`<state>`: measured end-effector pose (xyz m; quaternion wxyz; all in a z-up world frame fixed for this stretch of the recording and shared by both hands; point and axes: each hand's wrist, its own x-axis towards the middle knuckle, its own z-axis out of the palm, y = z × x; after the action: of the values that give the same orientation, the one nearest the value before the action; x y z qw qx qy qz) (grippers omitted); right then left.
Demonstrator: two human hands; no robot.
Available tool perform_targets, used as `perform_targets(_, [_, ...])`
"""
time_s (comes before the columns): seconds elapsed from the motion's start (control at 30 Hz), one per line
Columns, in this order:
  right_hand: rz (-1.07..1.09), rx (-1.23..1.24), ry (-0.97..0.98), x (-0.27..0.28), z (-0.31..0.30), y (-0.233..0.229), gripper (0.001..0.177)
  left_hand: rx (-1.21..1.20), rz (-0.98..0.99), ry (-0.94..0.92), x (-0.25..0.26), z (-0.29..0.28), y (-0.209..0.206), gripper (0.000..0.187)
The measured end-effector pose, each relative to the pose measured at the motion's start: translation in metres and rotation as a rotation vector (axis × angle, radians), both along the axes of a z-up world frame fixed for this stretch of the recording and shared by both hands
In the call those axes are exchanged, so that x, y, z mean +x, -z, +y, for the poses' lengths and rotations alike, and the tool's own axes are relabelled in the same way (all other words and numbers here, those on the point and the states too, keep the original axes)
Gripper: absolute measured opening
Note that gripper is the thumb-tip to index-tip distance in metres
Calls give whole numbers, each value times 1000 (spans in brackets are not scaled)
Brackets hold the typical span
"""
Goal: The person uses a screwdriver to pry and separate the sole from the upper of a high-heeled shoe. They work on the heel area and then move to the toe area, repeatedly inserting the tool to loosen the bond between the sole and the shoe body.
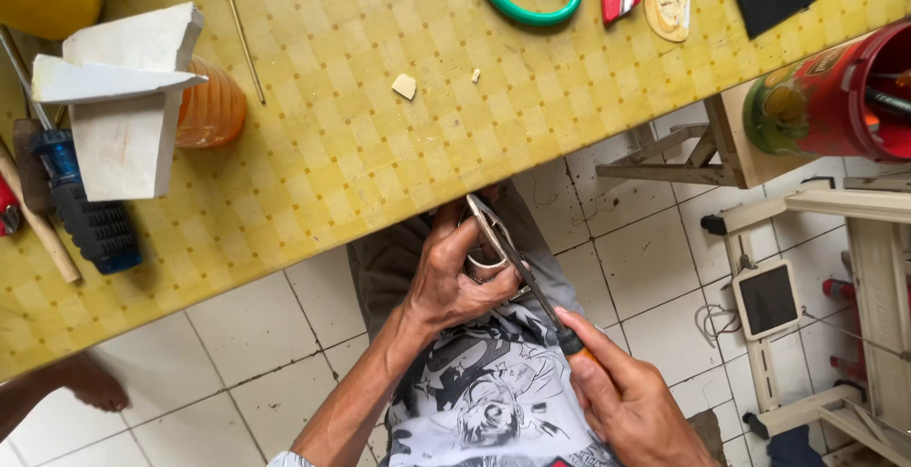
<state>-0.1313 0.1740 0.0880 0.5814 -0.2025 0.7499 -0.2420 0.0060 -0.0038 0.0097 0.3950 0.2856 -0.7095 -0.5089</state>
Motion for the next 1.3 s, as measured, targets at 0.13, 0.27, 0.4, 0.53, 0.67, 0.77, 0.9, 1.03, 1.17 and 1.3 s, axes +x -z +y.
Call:
perform_targets(0.13, [147,-26,-109,-3,-7,-2,56,131,-21,248,14,-11,5,22])
perform_targets(0.27, [355,-70,-296,-1,0,0,54,368,-196,158,10,-2,-15,54])
perform_targets(0.4, [358,-32,-313,-8,4,4,56,208,-217,-82,0,7,-8,47])
perform_targets(0.53, [193,69,-252,-32,-17,-10,57,210,-213,-89,0,9,8,41])
perform_targets(0.67, [-8,118,-303,-66,-37,-15,59,127,-142,-71,0,7,11,38])
perform_targets(0.77, [-49,170,-391,-90,-48,-8,60,142,-126,-44,0,6,9,35])
perform_targets(0.9, [-250,134,-335,-119,-60,5,56,173,-122,-40,-1,6,8,32])
perform_targets(1.03, [-284,188,-326,-136,-69,16,56,158,-117,-40,0,8,13,32])
perform_targets(1.17, [-283,149,-396,-134,-67,15,57,165,-125,-38,1,8,12,32])
perform_targets(1.3, [-3,175,-412,-87,-30,-4,66,145,-117,-69,-2,8,7,36])
